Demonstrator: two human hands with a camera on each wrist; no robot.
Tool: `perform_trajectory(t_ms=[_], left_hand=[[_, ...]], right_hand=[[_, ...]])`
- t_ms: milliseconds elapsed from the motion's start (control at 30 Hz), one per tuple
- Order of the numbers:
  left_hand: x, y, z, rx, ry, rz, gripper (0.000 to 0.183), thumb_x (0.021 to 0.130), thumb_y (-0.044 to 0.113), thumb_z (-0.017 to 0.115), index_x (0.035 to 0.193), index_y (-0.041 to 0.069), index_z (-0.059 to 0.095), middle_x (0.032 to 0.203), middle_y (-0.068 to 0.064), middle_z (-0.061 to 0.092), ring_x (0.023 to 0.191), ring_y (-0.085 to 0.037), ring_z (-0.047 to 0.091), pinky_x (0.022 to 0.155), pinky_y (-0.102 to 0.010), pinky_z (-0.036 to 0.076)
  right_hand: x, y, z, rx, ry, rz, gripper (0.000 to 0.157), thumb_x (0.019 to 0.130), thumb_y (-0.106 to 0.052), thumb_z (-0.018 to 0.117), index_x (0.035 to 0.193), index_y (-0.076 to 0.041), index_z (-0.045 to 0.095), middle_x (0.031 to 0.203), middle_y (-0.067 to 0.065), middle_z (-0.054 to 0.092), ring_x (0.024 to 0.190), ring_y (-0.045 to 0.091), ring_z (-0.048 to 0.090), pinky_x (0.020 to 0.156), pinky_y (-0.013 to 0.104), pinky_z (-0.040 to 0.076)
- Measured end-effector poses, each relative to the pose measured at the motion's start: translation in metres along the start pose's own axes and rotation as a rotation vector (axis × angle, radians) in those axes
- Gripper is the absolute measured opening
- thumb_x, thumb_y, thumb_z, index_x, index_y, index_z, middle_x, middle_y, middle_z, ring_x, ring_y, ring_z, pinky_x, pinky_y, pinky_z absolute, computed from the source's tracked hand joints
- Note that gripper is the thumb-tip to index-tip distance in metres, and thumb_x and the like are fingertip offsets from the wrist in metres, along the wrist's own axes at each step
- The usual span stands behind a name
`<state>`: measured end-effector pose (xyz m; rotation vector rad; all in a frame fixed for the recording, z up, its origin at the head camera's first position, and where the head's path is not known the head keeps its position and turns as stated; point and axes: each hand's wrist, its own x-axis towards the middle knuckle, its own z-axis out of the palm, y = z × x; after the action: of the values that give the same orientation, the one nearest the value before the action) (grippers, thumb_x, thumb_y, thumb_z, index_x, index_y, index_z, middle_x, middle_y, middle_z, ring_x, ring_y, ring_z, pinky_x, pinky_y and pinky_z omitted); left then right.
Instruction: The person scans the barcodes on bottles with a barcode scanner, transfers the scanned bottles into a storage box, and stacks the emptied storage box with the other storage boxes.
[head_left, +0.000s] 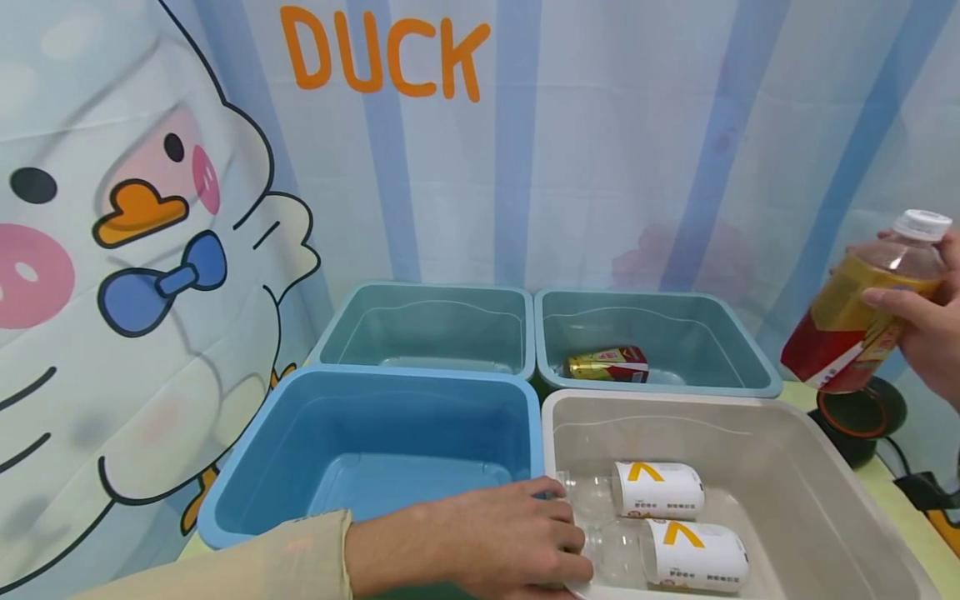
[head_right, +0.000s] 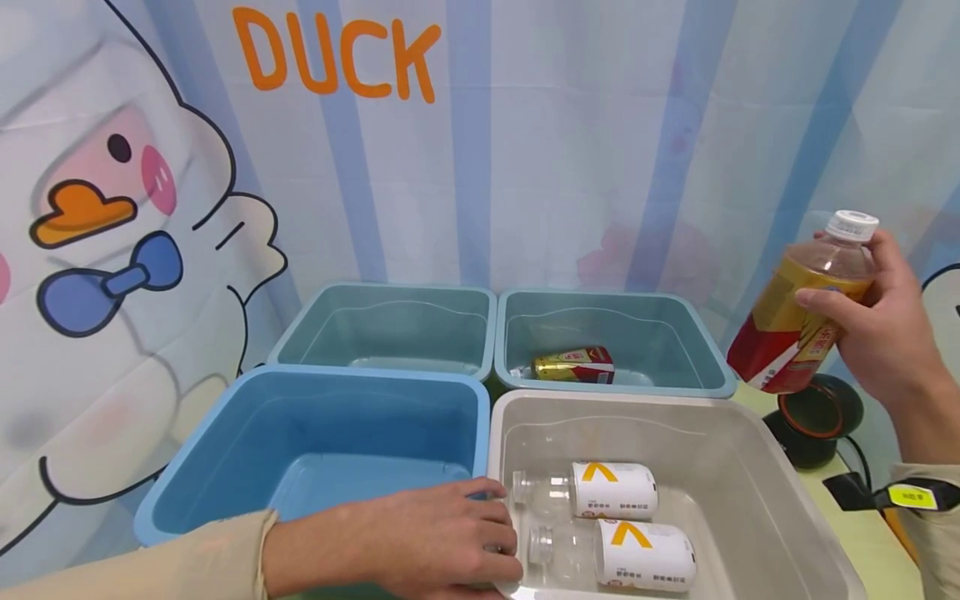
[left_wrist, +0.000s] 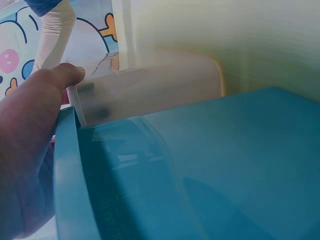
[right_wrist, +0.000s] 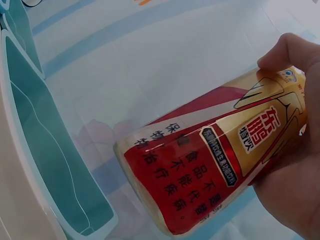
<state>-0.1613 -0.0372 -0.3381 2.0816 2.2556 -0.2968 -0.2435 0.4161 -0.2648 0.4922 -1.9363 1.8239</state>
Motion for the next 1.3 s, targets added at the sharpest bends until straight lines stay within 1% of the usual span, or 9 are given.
perform_trajectory(t_ms=[33, 167, 333, 500, 700, 833, 1000, 1100, 1300], left_hand=[[0.0, 0.0, 0.0, -0.005, -0.002, 0.0, 0.035, 0.111, 0.047, 0.045, 0.135, 0.032, 0.065, 0.128, 0.017, 0.065, 0.12, -0.001, 0.055, 0.118, -0.031, 0.031], [0.0, -0.001, 0.0, -0.021, -0.006, -0.003, 0.036, 0.111, 0.048, 0.044, 0.137, 0.033, 0.064, 0.131, 0.018, 0.064, 0.121, 0.0, 0.055, 0.119, -0.03, 0.03], [0.0, -0.002, 0.0, -0.032, -0.005, -0.003, 0.037, 0.111, 0.049, 0.043, 0.138, 0.033, 0.063, 0.133, 0.018, 0.063, 0.121, 0.0, 0.055, 0.119, -0.028, 0.027], [0.0, -0.002, 0.0, -0.041, -0.003, -0.004, 0.037, 0.111, 0.048, 0.044, 0.138, 0.033, 0.064, 0.133, 0.018, 0.064, 0.122, 0.0, 0.055, 0.12, -0.027, 0.026], [0.0, -0.001, 0.0, -0.026, 0.002, -0.004, 0.036, 0.111, 0.048, 0.044, 0.137, 0.032, 0.064, 0.131, 0.018, 0.064, 0.121, 0.0, 0.055, 0.119, -0.028, 0.027], [0.0, -0.001, 0.0, -0.015, 0.0, -0.002, 0.035, 0.111, 0.047, 0.045, 0.136, 0.032, 0.064, 0.13, 0.017, 0.065, 0.121, -0.001, 0.055, 0.119, -0.029, 0.029], [-0.001, -0.002, 0.0, -0.041, -0.001, -0.003, 0.036, 0.111, 0.048, 0.044, 0.136, 0.032, 0.064, 0.132, 0.018, 0.064, 0.121, 0.0, 0.055, 0.119, -0.028, 0.027], [-0.001, -0.003, 0.0, -0.052, -0.001, -0.004, 0.036, 0.111, 0.048, 0.044, 0.137, 0.033, 0.064, 0.132, 0.018, 0.064, 0.121, 0.001, 0.054, 0.12, -0.027, 0.026], [0.0, -0.002, 0.001, -0.042, 0.0, 0.004, 0.035, 0.111, 0.047, 0.045, 0.136, 0.032, 0.064, 0.131, 0.017, 0.064, 0.122, 0.0, 0.055, 0.119, -0.029, 0.028]], right_hand=[[0.001, 0.003, -0.004, 0.046, -0.024, -0.009, 0.067, 0.102, 0.009, 0.052, 0.159, -0.02, 0.032, 0.146, 0.0, 0.048, 0.122, 0.013, 0.047, 0.09, 0.017, 0.04], [0.001, 0.011, -0.016, 0.185, -0.12, -0.025, 0.061, 0.099, 0.014, 0.045, 0.155, -0.011, 0.036, 0.146, 0.006, 0.051, 0.122, 0.018, 0.054, 0.092, 0.022, 0.045], [0.001, 0.016, -0.026, 0.238, -0.17, -0.012, 0.064, 0.097, 0.012, 0.044, 0.155, -0.01, 0.032, 0.149, 0.011, 0.046, 0.124, 0.022, 0.054, 0.093, 0.027, 0.049], [0.0, 0.017, -0.031, 0.215, -0.127, 0.03, 0.058, 0.099, 0.005, 0.047, 0.153, -0.012, 0.033, 0.145, 0.009, 0.048, 0.118, 0.02, 0.058, 0.09, 0.027, 0.052], [-0.004, 0.022, -0.028, 0.223, -0.042, 0.014, 0.048, 0.101, 0.005, 0.052, 0.145, -0.013, 0.041, 0.135, 0.004, 0.058, 0.107, 0.014, 0.064, 0.084, 0.022, 0.053], [-0.006, 0.027, -0.027, 0.187, 0.001, 0.034, 0.047, 0.101, 0.005, 0.055, 0.142, -0.015, 0.043, 0.133, 0.001, 0.059, 0.106, 0.012, 0.064, 0.083, 0.019, 0.051], [-0.01, 0.033, -0.026, 0.055, 0.032, 0.058, 0.046, 0.102, 0.002, 0.058, 0.142, -0.017, 0.044, 0.131, -0.004, 0.06, 0.101, 0.007, 0.065, 0.08, 0.013, 0.048], [-0.014, 0.037, -0.026, -0.07, 0.067, 0.08, 0.05, 0.102, 0.0, 0.061, 0.144, -0.021, 0.043, 0.131, -0.009, 0.06, 0.102, 0.006, 0.06, 0.078, 0.011, 0.045], [-0.022, 0.046, -0.033, -0.172, 0.145, 0.139, 0.061, 0.101, -0.005, 0.065, 0.149, -0.031, 0.039, 0.127, -0.015, 0.051, 0.103, 0.007, 0.048, 0.075, 0.007, 0.041]])
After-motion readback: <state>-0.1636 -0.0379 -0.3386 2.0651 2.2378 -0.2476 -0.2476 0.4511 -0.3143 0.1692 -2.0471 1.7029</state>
